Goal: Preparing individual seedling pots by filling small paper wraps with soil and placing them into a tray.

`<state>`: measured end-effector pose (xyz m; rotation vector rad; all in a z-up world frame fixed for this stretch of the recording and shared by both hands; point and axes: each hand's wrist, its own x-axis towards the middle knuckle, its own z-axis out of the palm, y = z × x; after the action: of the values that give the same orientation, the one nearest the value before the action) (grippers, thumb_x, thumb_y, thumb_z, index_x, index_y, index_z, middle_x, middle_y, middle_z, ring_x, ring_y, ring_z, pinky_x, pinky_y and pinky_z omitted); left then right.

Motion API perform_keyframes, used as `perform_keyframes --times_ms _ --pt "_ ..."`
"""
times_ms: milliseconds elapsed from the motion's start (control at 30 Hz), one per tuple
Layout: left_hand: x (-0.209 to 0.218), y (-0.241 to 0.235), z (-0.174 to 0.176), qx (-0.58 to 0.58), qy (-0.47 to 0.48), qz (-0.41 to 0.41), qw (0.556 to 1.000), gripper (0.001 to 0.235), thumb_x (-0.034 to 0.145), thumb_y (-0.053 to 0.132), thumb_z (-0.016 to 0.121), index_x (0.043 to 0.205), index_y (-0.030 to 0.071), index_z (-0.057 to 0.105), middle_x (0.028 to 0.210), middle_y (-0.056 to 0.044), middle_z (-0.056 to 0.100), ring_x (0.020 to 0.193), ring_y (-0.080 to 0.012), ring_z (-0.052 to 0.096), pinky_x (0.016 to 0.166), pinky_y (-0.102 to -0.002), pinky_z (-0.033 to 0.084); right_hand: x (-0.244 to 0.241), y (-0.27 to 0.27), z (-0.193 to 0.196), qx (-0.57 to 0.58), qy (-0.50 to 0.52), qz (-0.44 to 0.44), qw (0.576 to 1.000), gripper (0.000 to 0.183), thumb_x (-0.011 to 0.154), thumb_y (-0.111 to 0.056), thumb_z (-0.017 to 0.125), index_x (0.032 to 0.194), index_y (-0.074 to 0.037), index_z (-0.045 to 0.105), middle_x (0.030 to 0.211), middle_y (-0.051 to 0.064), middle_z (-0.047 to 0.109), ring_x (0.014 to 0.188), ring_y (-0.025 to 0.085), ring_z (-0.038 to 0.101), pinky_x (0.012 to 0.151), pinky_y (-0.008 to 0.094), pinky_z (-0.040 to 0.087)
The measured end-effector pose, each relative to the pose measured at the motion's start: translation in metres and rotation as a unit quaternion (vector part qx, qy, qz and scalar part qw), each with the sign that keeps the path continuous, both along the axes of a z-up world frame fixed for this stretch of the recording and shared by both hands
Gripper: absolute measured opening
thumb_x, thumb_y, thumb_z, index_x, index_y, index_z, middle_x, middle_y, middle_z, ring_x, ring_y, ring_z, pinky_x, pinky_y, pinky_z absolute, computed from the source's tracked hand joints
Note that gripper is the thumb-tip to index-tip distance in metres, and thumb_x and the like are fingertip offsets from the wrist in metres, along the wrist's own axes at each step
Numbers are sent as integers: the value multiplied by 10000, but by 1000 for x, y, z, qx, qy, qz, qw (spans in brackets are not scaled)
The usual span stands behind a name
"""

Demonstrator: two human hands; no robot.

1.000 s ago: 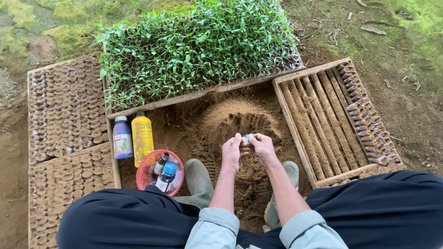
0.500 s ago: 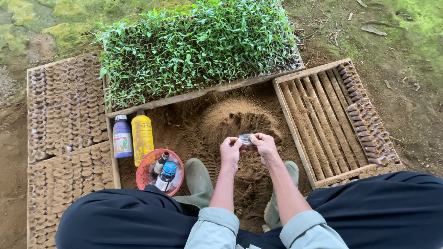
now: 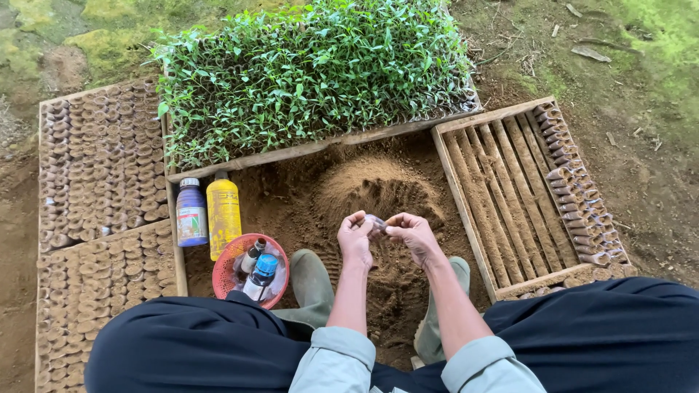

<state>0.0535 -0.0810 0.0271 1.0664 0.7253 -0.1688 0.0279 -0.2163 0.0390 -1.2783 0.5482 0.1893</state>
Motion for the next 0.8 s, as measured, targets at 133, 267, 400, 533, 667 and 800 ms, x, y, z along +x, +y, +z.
perform_keyframes --times_ms 133,267,400,533,667,800 --pt "2 2 -5 22 -19 -2 1000 332 843 -68 678 1150 42 620 901 -66 614 709 -157 710 628 -245 637 6 -5 3 7 7 0 1000 145 874 -80 766 1016 -50 769 814 102 747 747 137 713 651 266 615" --pt "1 -1 -13 82 -58 -34 994 353 830 -96 690 1159 13 626 864 -112 669 691 -165 718 627 -285 651 7 -1 13 -24 -1 -1 1000 155 907 -148 766 1040 -68 770 852 85 767 772 128 719 654 266 605" --pt "1 -2 -20 120 -79 -68 987 347 834 -95 699 1156 22 645 843 -124 707 684 -166 718 616 -297 653 7 3 12 -107 -12 63 992 215 836 -159 835 1034 -89 789 854 54 764 796 109 685 681 269 582" --pt "-1 1 -18 159 -82 -96 979 343 821 -71 709 1143 41 670 849 -108 715 739 -130 686 605 -258 627 5 4 15 -149 -31 73 986 129 839 -98 806 966 -73 803 764 51 733 717 81 632 613 220 523" --pt "-2 -1 -15 195 -86 -134 968 341 814 -37 742 1132 77 693 839 -80 739 760 -104 672 612 -227 606 6 2 16 -165 -42 71 983 134 818 -99 811 952 -87 808 760 53 747 710 80 635 613 229 516" --pt "-3 -1 -9 196 -87 -145 966 317 820 -41 736 1115 70 703 835 -118 750 746 -129 683 617 -248 619 5 0 20 -171 -57 96 979 198 779 -97 841 972 -79 802 787 66 759 728 110 682 657 273 550"
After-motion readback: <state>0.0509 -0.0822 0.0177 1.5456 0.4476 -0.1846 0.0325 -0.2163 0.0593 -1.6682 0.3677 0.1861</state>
